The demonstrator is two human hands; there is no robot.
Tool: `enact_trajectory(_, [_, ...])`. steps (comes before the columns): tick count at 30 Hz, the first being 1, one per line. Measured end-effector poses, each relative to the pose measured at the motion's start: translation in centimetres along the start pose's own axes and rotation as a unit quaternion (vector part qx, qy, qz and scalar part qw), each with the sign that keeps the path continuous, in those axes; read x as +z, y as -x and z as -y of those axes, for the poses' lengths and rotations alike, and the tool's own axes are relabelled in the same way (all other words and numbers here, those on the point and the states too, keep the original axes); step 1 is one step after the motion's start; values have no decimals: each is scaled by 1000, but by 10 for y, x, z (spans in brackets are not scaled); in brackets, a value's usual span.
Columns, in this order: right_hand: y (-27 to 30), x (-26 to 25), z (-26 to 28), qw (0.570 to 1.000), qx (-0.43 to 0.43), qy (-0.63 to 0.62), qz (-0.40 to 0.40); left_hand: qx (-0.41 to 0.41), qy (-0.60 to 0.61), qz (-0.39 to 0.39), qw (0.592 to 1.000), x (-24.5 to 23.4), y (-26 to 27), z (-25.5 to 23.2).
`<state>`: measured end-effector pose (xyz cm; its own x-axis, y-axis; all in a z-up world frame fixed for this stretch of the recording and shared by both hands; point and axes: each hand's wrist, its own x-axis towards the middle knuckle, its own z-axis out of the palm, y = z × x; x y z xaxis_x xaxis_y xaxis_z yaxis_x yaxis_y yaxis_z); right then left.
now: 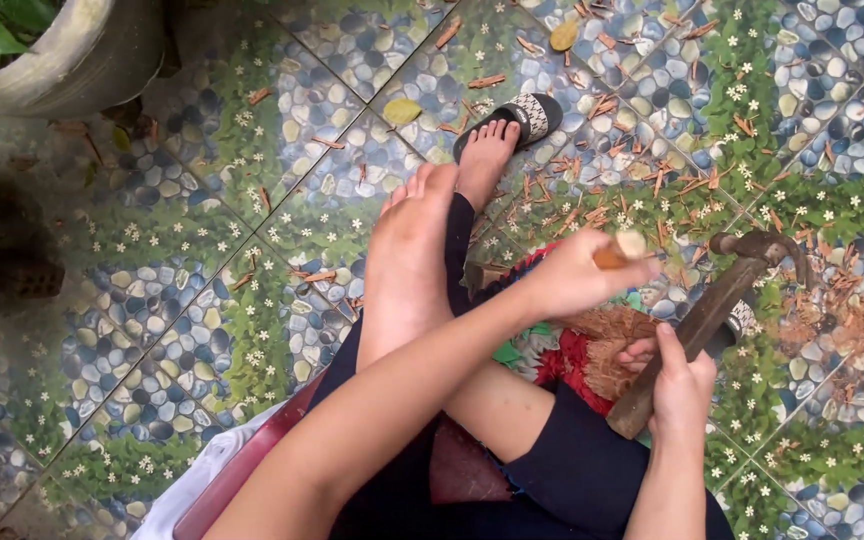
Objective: Carving a decorative wooden object using a hammer and a chisel-like tool while stabilizing the workpiece with feet.
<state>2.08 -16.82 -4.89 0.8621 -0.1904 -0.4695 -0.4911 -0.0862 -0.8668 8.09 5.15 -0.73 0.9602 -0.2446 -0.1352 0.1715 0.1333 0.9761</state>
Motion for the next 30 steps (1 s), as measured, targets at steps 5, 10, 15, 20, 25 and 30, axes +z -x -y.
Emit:
enact_trajectory(5, [-3, 13, -1, 1000, -14, -1, -17, 58, -82, -44, 994, -23, -13, -59])
enact_trajectory(10, [1, 19, 10, 998, -42, 36, -3, -44, -613, 175, 769, -43, -32, 23])
enact_trajectory(15, [4, 22, 18, 995, -69, 70, 7, -95, -618, 204, 753, -43, -29, 75])
enact_trajectory(20, [3, 20, 16, 993, -81, 87, 20, -128, -618, 241, 737, -44, -26, 58])
enact_trajectory(25, [2, 18, 14, 992, -80, 91, 17, -92, -606, 289, 735, -49, -17, 28])
enact_trajectory(30, [1, 18, 11, 992, -83, 99, 18, 35, -640, 307, 704, -45, 1, 34])
